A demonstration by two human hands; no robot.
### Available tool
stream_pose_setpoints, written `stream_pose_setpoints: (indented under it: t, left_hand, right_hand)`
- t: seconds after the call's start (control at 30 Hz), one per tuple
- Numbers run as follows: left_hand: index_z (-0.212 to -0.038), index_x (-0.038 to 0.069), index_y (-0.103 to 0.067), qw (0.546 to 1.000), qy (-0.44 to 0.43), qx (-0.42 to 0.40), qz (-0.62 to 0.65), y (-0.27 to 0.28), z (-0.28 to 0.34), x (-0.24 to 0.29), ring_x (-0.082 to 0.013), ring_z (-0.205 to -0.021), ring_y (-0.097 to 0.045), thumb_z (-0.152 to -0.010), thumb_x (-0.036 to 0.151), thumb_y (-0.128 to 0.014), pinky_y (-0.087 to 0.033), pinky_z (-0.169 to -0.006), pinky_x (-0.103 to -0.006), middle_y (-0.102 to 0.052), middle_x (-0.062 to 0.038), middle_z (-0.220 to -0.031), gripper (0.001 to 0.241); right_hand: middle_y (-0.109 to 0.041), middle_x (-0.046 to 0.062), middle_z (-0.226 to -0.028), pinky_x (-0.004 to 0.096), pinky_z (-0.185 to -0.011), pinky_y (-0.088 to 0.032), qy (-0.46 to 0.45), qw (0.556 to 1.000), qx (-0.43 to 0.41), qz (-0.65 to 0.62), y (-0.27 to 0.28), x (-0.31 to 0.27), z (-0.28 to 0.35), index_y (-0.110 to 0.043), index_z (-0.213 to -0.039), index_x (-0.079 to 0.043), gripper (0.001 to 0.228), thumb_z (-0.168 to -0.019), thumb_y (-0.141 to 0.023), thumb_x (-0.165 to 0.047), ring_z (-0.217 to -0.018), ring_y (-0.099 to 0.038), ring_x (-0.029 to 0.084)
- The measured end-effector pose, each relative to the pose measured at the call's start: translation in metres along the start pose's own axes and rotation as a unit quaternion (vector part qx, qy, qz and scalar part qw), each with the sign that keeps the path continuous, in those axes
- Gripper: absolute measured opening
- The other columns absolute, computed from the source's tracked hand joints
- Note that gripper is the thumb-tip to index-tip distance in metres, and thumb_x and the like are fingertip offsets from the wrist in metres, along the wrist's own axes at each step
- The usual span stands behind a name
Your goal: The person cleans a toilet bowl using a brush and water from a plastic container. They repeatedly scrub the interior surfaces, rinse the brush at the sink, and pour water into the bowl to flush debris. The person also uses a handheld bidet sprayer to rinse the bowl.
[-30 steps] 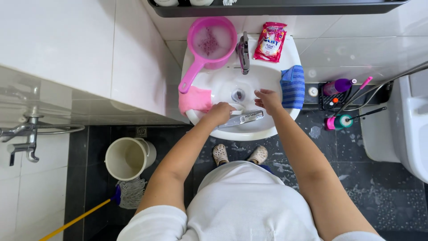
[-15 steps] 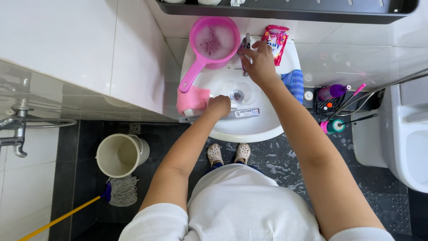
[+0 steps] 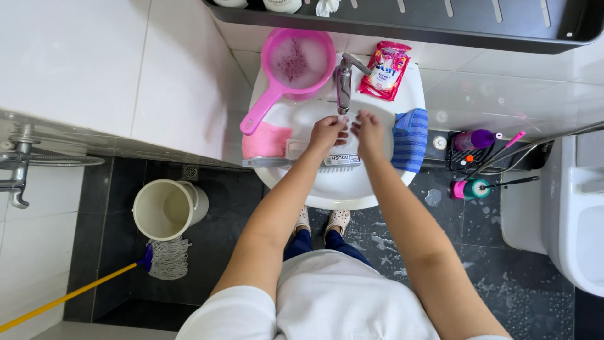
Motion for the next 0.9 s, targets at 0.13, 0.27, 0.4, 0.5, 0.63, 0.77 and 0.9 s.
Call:
stream_pose_setpoints:
  t: [0.13, 0.27, 0.4, 0.5, 0.63, 0.77, 0.9]
  left_hand:
    - [-0.106, 0.001, -0.064, 0.988, 0.008, 0.014, 0.151, -0.008, -0.026, -0.012, -0.0138, -0.077, -0.067, -0.100, 0.016, -0.071, -0.056, -0.068, -0.0294, -0.067, -0.004, -0.090, 0.017]
    - [-0.108, 0.001, -0.065, 0.978, 0.016, 0.016, 0.206, -0.005, -0.035, -0.018, -0.0180, -0.080, -0.068, -0.096, 0.004, -0.061, -0.058, -0.073, -0.0329, -0.070, -0.008, -0.093, 0.014]
    - [-0.109, -0.001, -0.064, 0.960, -0.004, -0.029, 0.277, 0.006, -0.042, -0.026, -0.0207, -0.093, -0.071, -0.091, -0.005, -0.056, -0.057, -0.090, -0.0352, -0.071, -0.012, -0.103, 0.020]
    - [-0.118, 0.006, -0.067, 0.946, -0.017, -0.004, 0.325, 0.014, -0.032, -0.021, -0.0168, -0.094, -0.063, -0.090, -0.003, -0.057, -0.052, -0.088, -0.0339, -0.066, -0.007, -0.109, 0.031]
    - [-0.122, 0.007, -0.069, 0.963, -0.085, 0.140, 0.216, 0.025, 0.020, 0.020, -0.0153, -0.097, -0.063, -0.094, 0.004, -0.057, -0.051, -0.088, -0.0311, -0.067, -0.006, -0.113, 0.030]
    - [-0.124, 0.006, -0.067, 0.948, -0.042, 0.139, 0.285, 0.031, 0.019, 0.005, -0.0152, -0.096, -0.060, -0.103, 0.018, -0.059, -0.050, -0.085, -0.0317, -0.063, -0.003, -0.110, 0.026]
    - [-0.120, 0.004, -0.063, 0.925, 0.006, 0.066, 0.375, 0.017, -0.001, -0.020, -0.0232, -0.102, -0.067, -0.105, 0.027, -0.052, -0.053, -0.089, -0.0381, -0.067, -0.010, -0.114, 0.030]
  right_hand:
    - [-0.062, 0.005, -0.095, 0.029, -0.073, -0.057, -0.093, 0.986, -0.065, -0.125, -0.008, 0.027, 0.019, -0.066, -0.113, 0.002, 0.022, -0.101, -0.053, -0.011, -0.079, -0.062, 0.016]
    - [-0.062, 0.008, -0.094, 0.034, -0.079, -0.059, -0.215, 0.959, -0.073, -0.169, -0.021, 0.032, 0.021, -0.062, -0.108, 0.003, 0.021, -0.101, -0.045, -0.007, -0.081, -0.063, 0.018]
    - [-0.064, 0.011, -0.096, 0.037, -0.076, -0.058, -0.236, 0.962, -0.061, -0.122, 0.006, 0.101, -0.036, -0.062, -0.106, 0.004, 0.018, -0.101, -0.046, -0.003, -0.084, -0.065, 0.022]
    - [-0.065, 0.012, -0.098, 0.037, -0.074, -0.058, -0.228, 0.963, -0.079, -0.124, -0.013, 0.091, -0.030, -0.063, -0.109, 0.004, 0.020, -0.098, -0.046, 0.002, -0.084, -0.066, 0.023]
    - [-0.065, 0.013, -0.099, 0.038, -0.079, -0.062, -0.256, 0.948, -0.095, -0.162, -0.050, 0.052, 0.007, -0.060, -0.111, 0.004, 0.022, -0.098, -0.042, 0.003, -0.086, -0.069, 0.026]
    - [-0.066, 0.012, -0.102, 0.037, -0.078, -0.061, -0.254, 0.938, -0.068, -0.224, -0.054, 0.043, 0.019, -0.059, -0.114, 0.001, 0.024, -0.102, -0.041, -0.008, -0.088, -0.070, 0.023]
    - [-0.069, 0.012, -0.104, 0.038, -0.078, -0.059, -0.182, 0.952, -0.086, -0.232, -0.048, 0.035, 0.024, -0.059, -0.112, -0.001, 0.025, -0.103, -0.043, -0.019, -0.090, -0.069, 0.025]
Point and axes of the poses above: each hand's wrist, its own z-axis away from the middle knuckle, its own y-axis out of the back of the hand, x = y × z, the point moved 6 cm from there along -z, towards the middle knuckle
